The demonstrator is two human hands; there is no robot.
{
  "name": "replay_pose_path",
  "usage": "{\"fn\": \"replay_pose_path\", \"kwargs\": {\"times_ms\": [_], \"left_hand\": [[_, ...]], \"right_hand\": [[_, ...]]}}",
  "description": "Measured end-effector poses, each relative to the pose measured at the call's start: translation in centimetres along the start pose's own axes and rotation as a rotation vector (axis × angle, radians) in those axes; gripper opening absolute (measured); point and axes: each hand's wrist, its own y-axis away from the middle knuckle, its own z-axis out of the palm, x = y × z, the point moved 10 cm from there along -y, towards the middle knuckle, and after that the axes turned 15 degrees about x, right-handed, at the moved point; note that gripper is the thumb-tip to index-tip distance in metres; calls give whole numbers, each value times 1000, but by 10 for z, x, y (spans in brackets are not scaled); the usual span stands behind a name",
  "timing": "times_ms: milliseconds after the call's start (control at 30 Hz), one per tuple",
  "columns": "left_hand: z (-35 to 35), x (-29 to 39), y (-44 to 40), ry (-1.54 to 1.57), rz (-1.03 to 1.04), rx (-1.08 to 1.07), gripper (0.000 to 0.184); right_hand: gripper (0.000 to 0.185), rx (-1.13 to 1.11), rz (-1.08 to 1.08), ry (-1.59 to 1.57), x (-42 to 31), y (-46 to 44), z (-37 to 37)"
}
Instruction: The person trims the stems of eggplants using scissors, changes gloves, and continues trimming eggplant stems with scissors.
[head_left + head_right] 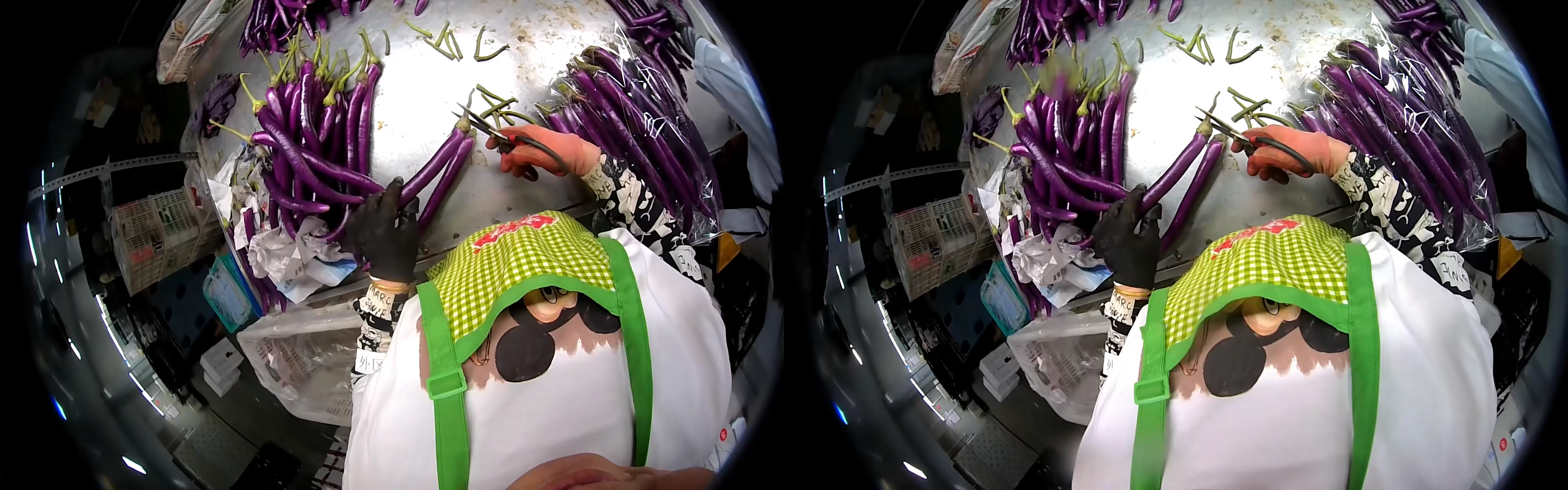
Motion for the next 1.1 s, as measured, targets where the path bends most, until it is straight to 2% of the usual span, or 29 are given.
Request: {"fn": "replay_pose_path", "kwargs": {"times_ms": [233, 267, 333, 433, 500, 567, 633, 667, 767, 867, 1000, 1067, 1100], "left_hand": [[21, -5, 17, -1, -4, -46, 33], [31, -7, 21, -65, 18, -102, 31], [60, -17, 38, -171, -60, -426, 33], [19, -2, 2, -21, -47, -134, 39], [-22, -14, -38, 21, -87, 163, 52], [-61, -30, -85, -408, -77, 378, 80], [-61, -94, -112, -669, -388, 258, 108], [-42, -140, -112, -575, -575, 88, 122], [-11, -170, -110, -401, -744, -89, 106], [-3, -182, -106, -442, -757, -138, 99], [3, -188, -100, -481, -738, -156, 89], [-6, -179, -99, -315, -644, -12, 84], [-13, -167, -96, -143, -558, 122, 73]], "right_hand": [[28, -25, 24, 120, 11, 2, 5], [23, 33, 111, 233, 22, 2, 2], [19, 42, -83, 322, 22, 1, 3], [19, 118, -169, 445, 45, -5, -9], [18, 172, -170, 502, 52, -5, -17], [19, 248, -209, 510, 50, -3, -23], [21, 283, -168, 465, 54, -2, -27], [22, 300, -147, 438, 56, -2, -29], [23, 319, -136, 427, 59, -7, -31], [24, 323, -120, 375, 57, -2, -29], [28, 284, 39, 282, 54, 8, -23], [32, 253, 137, 194, 45, 17, -17], [34, 236, 107, 162, 40, 19, -13]]}}
